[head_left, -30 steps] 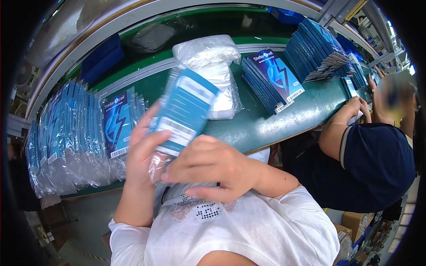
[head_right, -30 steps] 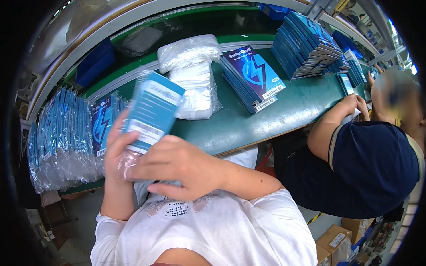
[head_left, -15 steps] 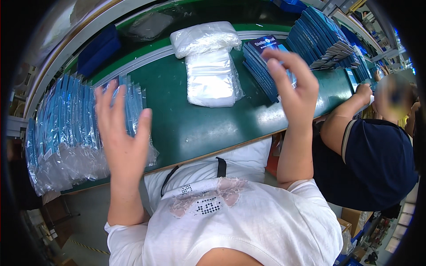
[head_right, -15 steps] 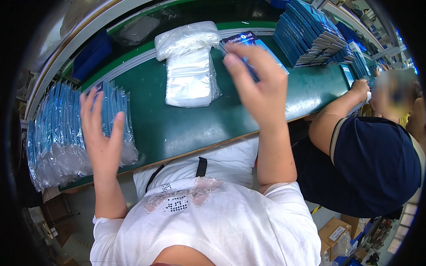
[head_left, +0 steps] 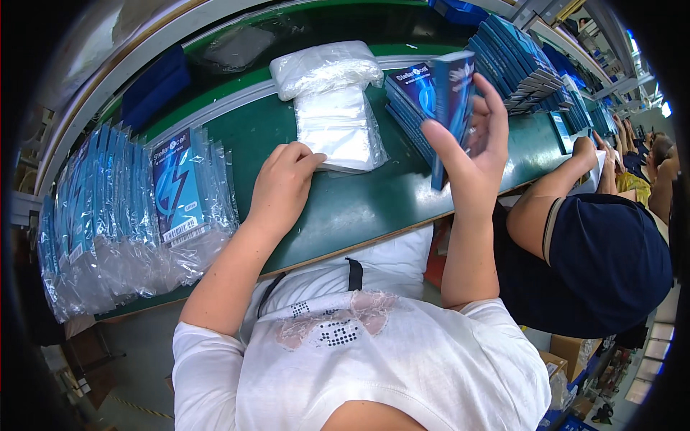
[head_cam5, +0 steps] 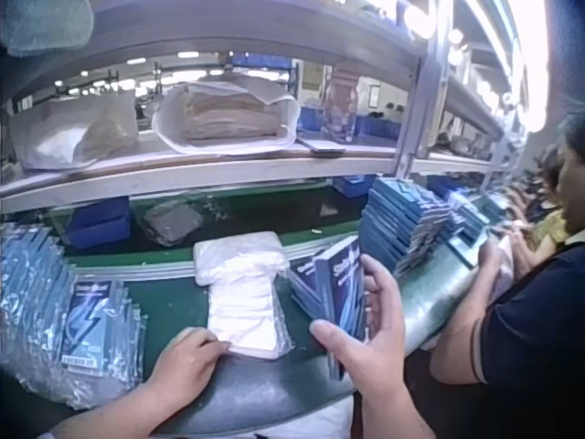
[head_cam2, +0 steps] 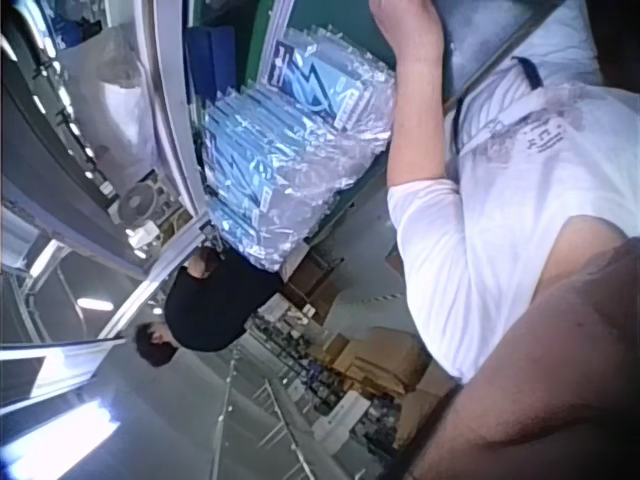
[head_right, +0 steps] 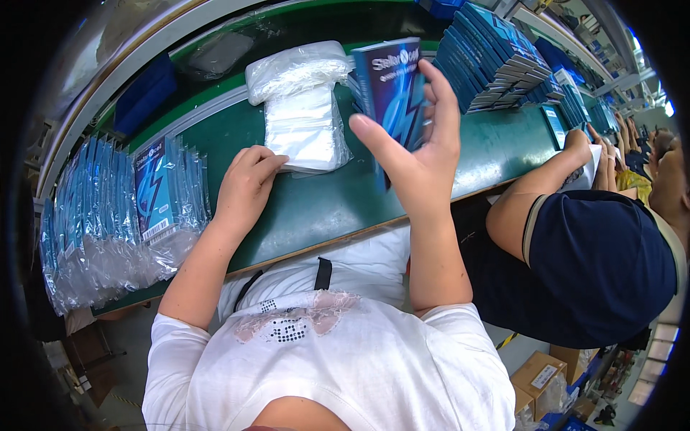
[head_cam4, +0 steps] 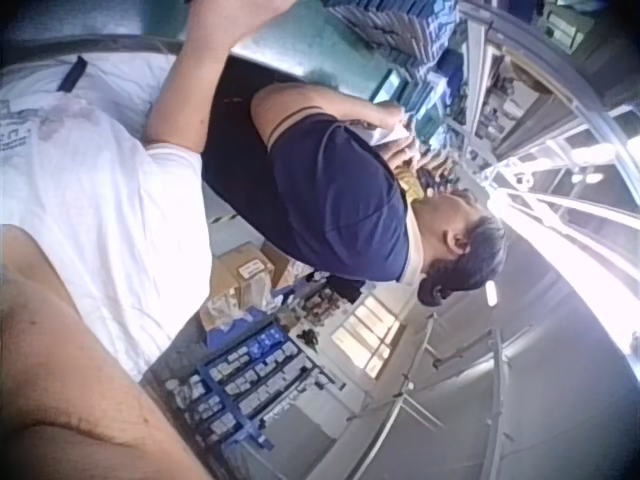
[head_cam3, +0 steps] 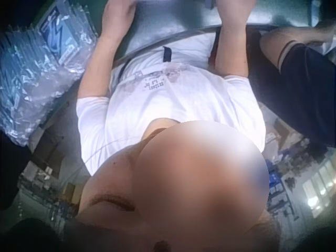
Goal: The person repeatedly picks up small blue boxes labeled 'Stellar Cell' and places them into clear plastic bags. They then move the packaged items to a growing stack on the left side of the green conveyor belt. The process is repetitive and involves handling the boxes and bags by hand.
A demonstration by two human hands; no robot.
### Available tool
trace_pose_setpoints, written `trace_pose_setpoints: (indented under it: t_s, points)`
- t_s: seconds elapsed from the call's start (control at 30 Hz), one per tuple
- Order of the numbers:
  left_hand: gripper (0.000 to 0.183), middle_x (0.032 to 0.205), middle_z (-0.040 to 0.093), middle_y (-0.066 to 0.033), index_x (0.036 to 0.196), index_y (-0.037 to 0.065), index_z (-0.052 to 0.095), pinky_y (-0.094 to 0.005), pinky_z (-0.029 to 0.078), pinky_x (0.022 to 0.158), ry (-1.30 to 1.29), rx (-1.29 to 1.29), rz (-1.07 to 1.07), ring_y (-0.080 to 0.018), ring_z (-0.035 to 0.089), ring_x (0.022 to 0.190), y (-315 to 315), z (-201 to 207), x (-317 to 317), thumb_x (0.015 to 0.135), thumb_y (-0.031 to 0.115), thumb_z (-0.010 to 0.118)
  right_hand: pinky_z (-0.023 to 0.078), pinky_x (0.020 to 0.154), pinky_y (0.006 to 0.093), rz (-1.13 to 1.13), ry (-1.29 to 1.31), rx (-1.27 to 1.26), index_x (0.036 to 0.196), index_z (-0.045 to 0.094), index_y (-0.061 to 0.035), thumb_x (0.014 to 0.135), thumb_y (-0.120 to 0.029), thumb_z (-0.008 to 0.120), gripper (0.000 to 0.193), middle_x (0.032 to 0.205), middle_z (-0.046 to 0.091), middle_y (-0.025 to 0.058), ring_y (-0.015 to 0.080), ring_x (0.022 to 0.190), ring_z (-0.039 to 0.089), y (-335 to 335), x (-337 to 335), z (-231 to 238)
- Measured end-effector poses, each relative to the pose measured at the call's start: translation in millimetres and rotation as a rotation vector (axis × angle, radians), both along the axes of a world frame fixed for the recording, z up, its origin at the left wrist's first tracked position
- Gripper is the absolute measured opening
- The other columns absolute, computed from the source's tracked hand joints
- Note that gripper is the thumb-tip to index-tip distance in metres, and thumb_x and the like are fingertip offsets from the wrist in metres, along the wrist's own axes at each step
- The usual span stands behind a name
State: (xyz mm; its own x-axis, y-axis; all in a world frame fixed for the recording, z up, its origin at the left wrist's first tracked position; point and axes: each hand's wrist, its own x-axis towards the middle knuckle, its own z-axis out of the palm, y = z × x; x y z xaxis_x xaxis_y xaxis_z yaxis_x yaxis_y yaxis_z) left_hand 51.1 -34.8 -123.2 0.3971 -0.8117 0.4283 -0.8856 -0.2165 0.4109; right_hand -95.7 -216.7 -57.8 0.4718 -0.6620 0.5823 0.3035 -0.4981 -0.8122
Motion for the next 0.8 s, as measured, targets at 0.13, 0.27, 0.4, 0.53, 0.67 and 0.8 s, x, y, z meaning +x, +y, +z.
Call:
trace_pose_setpoints:
  t_s: [0.13,0.27,0.4,0.53,0.67,0.8]
  points:
    - [0.024,0.091,0.057,-0.0092,0.103,0.003,0.063,-0.0354,0.046,0.077,0.090,-0.140,0.050,-0.0278,0.055,0.086,-2,5,-9,0.080,-0.003,0.060,0.047,0.073,0.0221,0.728,0.035,0.866,0.123,0.048,0.0014,0.089,-0.033,0.060,0.050,0.092,0.057,0.0053,0.0103,0.080,0.056,5,-21,-22]
    - [0.023,0.090,0.056,-0.0108,0.101,0.003,0.064,-0.0363,0.047,0.075,0.104,-0.201,0.025,-0.0286,0.056,0.084,-1,6,-4,0.079,-0.002,0.060,0.052,0.070,0.0220,0.823,0.133,1.112,0.119,0.049,0.0045,0.091,-0.018,0.058,0.037,0.098,0.061,0.0075,0.0103,0.078,0.062,21,-21,-52]
    - [0.023,0.086,0.057,-0.0102,0.093,0.003,0.068,-0.0335,0.047,0.070,0.275,-0.261,0.004,-0.0255,0.058,0.080,-4,4,1,0.072,-0.005,0.064,0.053,0.083,0.0288,1.046,0.192,1.233,0.136,0.031,0.0104,0.083,-0.002,0.062,0.062,0.114,0.058,0.0202,0.0192,0.097,0.064,37,-6,-52]
    - [0.027,0.084,0.058,-0.0089,0.089,0.004,0.071,-0.0290,0.047,0.069,0.390,-0.229,0.089,-0.0219,0.059,0.080,-3,8,0,0.065,-0.008,0.067,0.055,0.079,0.0284,1.033,0.218,1.230,0.136,0.029,0.0110,0.083,0.000,0.061,0.062,0.115,0.058,0.0202,0.0193,0.092,0.065,34,12,-57]
    - [0.016,0.086,0.060,-0.0071,0.090,0.001,0.070,-0.0242,0.048,0.068,0.735,-0.165,0.234,-0.0141,0.060,0.074,2,7,2,0.074,-0.003,0.067,0.055,0.079,0.0292,0.974,0.280,1.157,0.134,0.033,0.0115,0.083,0.001,0.059,0.059,0.113,0.059,0.0190,0.0191,0.091,0.066,26,8,-51]
    - [0.012,0.086,0.061,-0.0059,0.093,-0.002,0.067,-0.0224,0.048,0.068,0.900,-0.179,0.257,-0.0101,0.059,0.072,7,5,2,0.082,0.000,0.063,0.053,0.080,0.0285,0.788,0.362,1.082,0.133,0.035,0.0120,0.084,-0.001,0.060,0.057,0.112,0.059,0.0187,0.0183,0.092,0.065,27,-2,-52]
